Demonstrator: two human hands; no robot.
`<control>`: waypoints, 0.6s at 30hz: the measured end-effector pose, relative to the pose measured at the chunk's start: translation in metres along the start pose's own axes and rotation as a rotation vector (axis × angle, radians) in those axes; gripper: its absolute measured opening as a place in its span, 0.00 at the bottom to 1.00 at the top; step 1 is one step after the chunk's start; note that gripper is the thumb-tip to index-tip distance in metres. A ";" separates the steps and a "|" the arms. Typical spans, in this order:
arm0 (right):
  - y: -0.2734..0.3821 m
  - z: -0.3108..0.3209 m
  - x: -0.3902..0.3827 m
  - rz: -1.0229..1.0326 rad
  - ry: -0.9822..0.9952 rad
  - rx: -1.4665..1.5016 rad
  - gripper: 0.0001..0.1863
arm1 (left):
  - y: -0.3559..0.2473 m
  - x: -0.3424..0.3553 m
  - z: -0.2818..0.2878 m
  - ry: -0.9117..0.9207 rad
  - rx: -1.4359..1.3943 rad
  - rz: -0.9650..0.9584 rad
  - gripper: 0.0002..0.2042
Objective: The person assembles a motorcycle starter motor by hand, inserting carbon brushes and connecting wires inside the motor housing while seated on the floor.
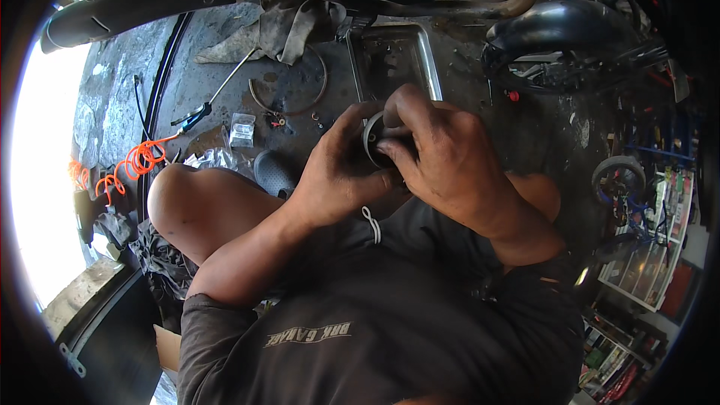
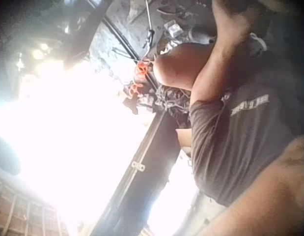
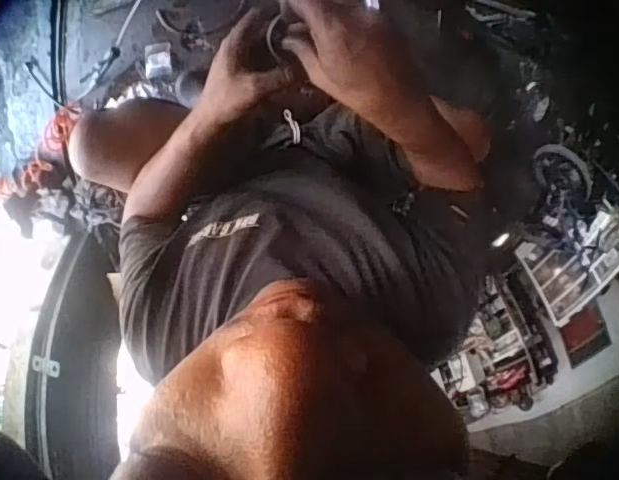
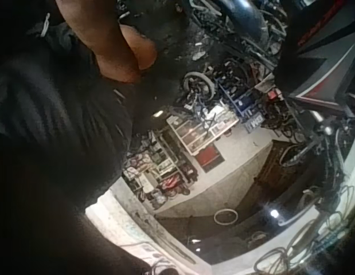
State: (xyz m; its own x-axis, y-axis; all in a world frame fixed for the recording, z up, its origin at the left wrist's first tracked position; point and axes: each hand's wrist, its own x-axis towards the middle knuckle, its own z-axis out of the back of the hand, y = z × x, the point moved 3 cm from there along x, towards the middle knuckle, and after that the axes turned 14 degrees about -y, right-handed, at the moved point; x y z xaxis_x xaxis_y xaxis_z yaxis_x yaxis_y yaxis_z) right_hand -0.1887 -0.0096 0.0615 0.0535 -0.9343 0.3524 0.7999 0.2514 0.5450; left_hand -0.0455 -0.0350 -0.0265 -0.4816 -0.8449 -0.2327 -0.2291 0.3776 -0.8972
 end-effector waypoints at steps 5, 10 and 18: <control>0.006 0.015 0.003 0.170 -0.115 0.069 0.14 | -0.015 -0.002 -0.002 0.049 -0.142 0.040 0.34; 0.000 0.031 0.005 0.306 -0.060 0.005 0.18 | -0.020 -0.005 -0.003 0.060 -0.194 0.064 0.35; -0.005 0.021 -0.002 0.363 0.011 -0.029 0.24 | -0.015 -0.004 -0.002 0.066 -0.156 0.086 0.35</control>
State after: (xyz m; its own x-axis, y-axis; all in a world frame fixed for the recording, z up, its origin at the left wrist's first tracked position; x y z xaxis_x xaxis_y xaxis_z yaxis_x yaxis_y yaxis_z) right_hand -0.2054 -0.0038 0.0741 0.3439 -0.7880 0.5106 0.7442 0.5604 0.3636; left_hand -0.0421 -0.0369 -0.0110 -0.5586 -0.7822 -0.2759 -0.3107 0.5058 -0.8047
